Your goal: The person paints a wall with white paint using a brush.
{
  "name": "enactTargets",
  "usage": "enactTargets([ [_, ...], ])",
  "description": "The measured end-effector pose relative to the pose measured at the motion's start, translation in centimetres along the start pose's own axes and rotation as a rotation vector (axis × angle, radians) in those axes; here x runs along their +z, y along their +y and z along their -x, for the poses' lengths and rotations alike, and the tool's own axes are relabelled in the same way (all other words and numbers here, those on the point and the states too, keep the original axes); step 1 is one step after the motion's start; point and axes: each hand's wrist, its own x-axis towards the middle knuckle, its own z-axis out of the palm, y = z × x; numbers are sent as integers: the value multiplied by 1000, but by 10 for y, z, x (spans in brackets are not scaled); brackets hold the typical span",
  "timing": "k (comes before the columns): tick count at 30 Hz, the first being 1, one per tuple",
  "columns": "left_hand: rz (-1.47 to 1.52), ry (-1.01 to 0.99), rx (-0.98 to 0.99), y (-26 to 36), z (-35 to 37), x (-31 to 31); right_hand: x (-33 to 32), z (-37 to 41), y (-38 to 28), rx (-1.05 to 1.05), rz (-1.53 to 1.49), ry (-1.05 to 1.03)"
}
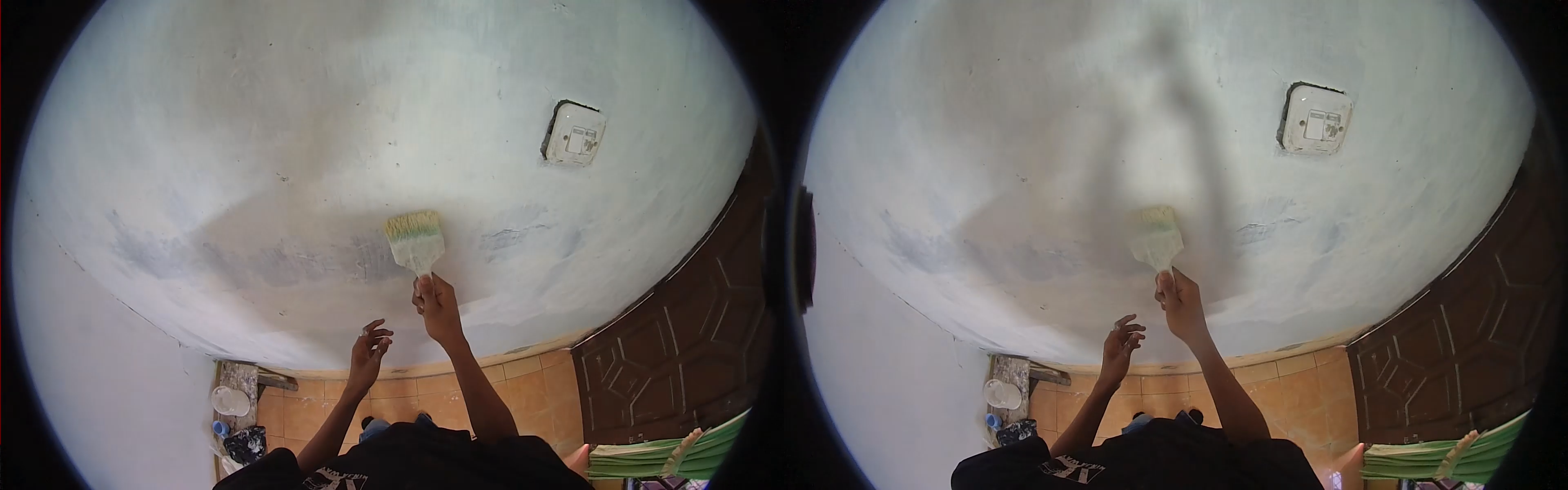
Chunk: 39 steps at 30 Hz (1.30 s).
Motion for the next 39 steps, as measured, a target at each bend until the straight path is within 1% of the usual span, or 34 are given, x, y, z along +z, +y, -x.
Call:
enactTargets([
  [2,21,-5,29,1,-3,-6,1,-5,39,15,35,13],
  [4,48,-8,36,1,-2,-10,-1,32,89,43,132,47],
  [7,46,-14,19,0,3,-24,6,77,107,262,120,146],
  [10,1,-26,10,-1,2,-40,21,51,68,68,-79,171],
  [12,-9,-34,-14,7,1,-48,28,17,27,-32,23,165],
  [15,-3,-44,3,10,-2,-59,34,-11,20,-6,-69,164],
  [16,-13,-36,15,8,-2,-63,33,-7,36,-22,-11,168],
  [18,-27,-20,41,4,-3,-67,24,19,96,-56,111,174],
  [20,14,-25,15,3,-1,-69,27,62,126,170,128,200],
  [22,30,-33,7,1,0,-74,40,92,115,217,28,180],
  [23,30,-39,23,0,-2,-77,46,90,102,226,-21,167],
  [26,-25,-54,27,3,-3,-85,64,40,46,5,18,196],
  [29,-61,-77,39,5,-6,-87,69,-4,9,-15,-40,220],
  [30,-69,-85,45,5,-7,-89,67,-4,21,-30,-7,220],
  [33,11,-79,3,-3,-8,-88,49,26,94,-48,127,221],
  [34,17,-80,2,-7,-4,-87,50,48,106,46,76,241],
  [36,22,-78,9,-9,-3,-89,57,75,111,226,-31,280],
  [37,16,-78,10,-8,-6,-90,54,70,111,166,-40,268],
  [39,3,-81,-8,-9,-3,-93,61,51,66,63,-58,252],
])
